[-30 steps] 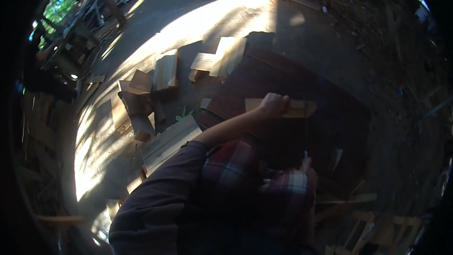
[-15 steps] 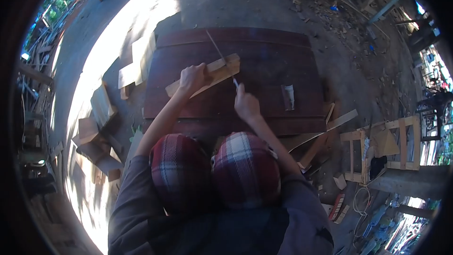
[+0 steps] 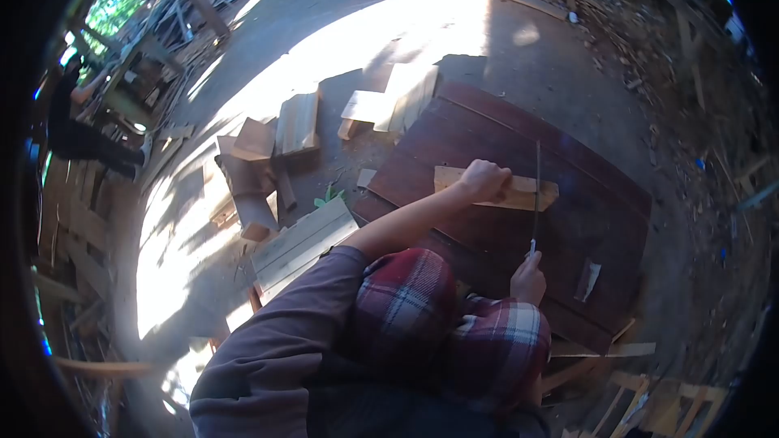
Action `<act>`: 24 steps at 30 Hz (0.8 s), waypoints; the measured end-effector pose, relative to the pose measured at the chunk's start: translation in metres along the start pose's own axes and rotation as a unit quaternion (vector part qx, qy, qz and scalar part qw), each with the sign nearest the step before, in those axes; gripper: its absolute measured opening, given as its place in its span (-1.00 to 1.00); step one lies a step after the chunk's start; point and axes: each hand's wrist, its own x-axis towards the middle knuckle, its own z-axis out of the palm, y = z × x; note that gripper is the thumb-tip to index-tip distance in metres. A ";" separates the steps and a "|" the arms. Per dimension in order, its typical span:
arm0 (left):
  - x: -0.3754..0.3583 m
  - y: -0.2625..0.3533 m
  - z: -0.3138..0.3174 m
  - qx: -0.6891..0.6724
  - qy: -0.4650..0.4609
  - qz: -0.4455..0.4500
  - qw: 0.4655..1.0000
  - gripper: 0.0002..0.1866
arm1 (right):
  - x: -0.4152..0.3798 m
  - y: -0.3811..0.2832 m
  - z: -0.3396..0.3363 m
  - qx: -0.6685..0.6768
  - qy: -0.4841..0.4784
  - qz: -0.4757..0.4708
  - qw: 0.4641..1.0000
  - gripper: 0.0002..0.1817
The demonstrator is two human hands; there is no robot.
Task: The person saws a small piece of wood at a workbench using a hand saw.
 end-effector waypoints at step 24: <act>-0.010 0.013 -0.002 0.042 0.016 -0.006 0.999 -0.77 | -0.004 -0.001 -0.009 -0.034 -0.033 0.007 0.999 -0.77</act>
